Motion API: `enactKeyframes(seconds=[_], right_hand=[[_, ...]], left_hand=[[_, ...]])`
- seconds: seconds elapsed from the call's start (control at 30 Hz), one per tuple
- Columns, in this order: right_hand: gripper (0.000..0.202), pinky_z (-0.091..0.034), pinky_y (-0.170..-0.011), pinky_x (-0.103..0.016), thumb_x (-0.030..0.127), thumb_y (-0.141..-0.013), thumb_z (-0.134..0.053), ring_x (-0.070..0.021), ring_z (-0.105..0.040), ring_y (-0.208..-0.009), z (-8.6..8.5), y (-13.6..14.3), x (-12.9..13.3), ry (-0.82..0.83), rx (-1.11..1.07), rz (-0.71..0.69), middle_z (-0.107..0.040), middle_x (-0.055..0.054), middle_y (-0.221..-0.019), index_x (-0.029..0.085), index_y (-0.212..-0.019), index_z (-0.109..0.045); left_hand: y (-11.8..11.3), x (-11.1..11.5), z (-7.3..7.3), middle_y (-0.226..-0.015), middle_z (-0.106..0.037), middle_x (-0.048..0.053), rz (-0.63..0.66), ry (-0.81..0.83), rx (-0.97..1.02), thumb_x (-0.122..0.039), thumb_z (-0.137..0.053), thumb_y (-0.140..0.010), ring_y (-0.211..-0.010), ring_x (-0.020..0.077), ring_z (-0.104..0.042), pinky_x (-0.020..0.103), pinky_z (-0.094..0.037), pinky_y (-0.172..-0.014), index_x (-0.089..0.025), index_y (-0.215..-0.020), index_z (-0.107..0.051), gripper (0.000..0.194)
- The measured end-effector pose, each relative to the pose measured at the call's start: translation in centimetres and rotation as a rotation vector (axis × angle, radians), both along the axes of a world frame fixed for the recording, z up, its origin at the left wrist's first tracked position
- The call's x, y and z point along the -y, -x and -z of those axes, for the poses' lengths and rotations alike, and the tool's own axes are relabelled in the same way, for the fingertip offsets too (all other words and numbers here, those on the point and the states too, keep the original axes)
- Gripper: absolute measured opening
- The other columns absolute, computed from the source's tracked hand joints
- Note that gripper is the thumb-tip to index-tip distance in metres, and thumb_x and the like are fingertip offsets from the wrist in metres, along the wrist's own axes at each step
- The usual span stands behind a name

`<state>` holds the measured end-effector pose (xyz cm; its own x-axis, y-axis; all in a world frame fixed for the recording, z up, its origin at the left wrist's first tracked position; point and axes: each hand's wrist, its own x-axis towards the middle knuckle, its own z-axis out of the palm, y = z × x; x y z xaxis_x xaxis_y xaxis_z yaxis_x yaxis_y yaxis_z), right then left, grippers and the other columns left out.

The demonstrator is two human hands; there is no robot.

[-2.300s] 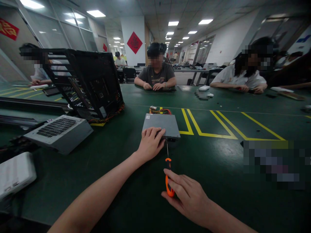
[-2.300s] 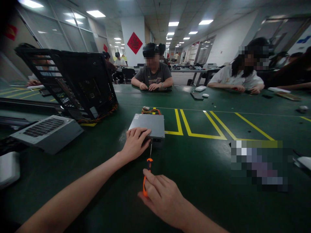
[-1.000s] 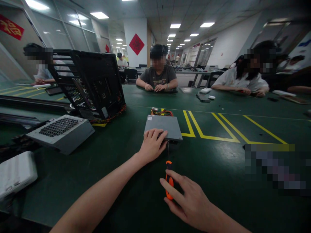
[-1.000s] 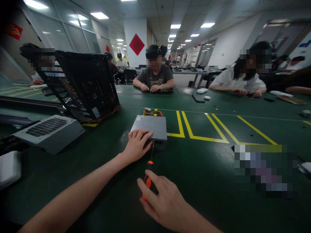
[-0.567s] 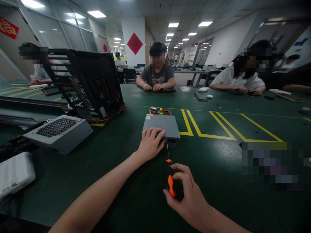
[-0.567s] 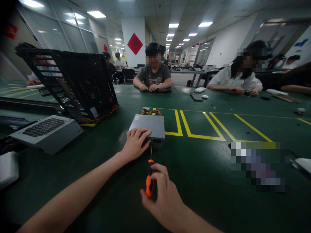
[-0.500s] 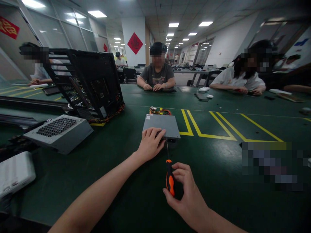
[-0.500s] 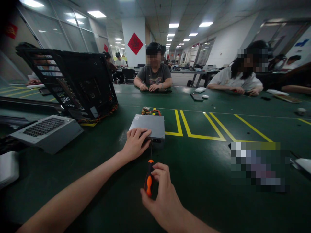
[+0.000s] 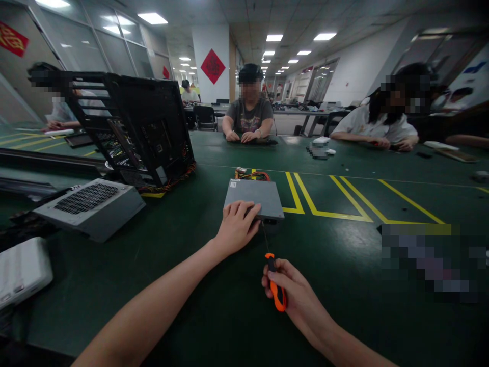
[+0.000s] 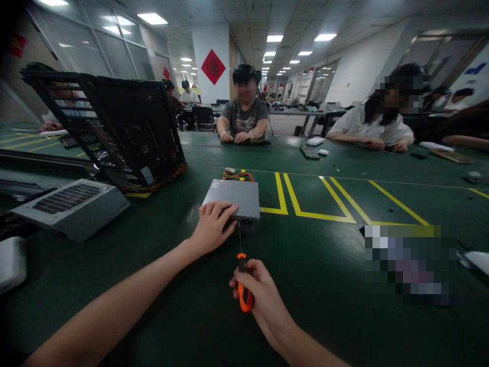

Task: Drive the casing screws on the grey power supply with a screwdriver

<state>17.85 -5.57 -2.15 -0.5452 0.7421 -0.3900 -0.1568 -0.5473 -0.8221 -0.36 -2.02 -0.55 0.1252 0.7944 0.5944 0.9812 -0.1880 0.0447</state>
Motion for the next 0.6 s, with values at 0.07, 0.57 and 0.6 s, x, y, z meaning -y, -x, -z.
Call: enactKeyframes(seconds=[0.07,0.57,0.6], right_hand=[[0.018,-0.039,-0.052,-0.022,0.026,-0.071,-0.064,-0.0086,-0.050,-0.056,0.16,0.09,-0.23,0.034,0.004,0.023,-0.056,0.002,-0.066,0.018,-0.079,-0.051],[0.029,-0.041,-0.055,-0.022,0.038,-0.079,-0.054,-0.0098,-0.051,-0.060,-0.26,0.64,0.45,0.227,-0.106,0.028,-0.058,-0.003,-0.073,0.016,-0.098,-0.058],[0.027,-0.039,-0.054,-0.021,0.035,-0.078,-0.056,-0.0091,-0.050,-0.059,-0.29,0.70,0.46,0.218,-0.110,0.033,-0.058,-0.002,-0.073,0.016,-0.096,-0.058]], left_hand=[[0.00,-0.03,0.03,-0.115,-0.049,0.008,-0.002,-0.004,0.002,-0.030,-0.045,-0.083,-0.106,0.0244,-0.039,0.039,-0.029,-0.086,-0.022,-0.117,-0.047,0.036],[-0.03,-0.05,0.23,-0.116,-0.049,0.008,-0.002,-0.013,0.017,-0.030,-0.043,-0.084,-0.106,0.0246,-0.038,0.040,-0.028,-0.086,-0.022,-0.118,-0.046,0.035],[-0.03,-0.06,0.26,-0.116,-0.049,0.008,-0.003,-0.011,0.016,-0.030,-0.043,-0.084,-0.107,0.0245,-0.038,0.039,-0.028,-0.087,-0.022,-0.118,-0.046,0.035]])
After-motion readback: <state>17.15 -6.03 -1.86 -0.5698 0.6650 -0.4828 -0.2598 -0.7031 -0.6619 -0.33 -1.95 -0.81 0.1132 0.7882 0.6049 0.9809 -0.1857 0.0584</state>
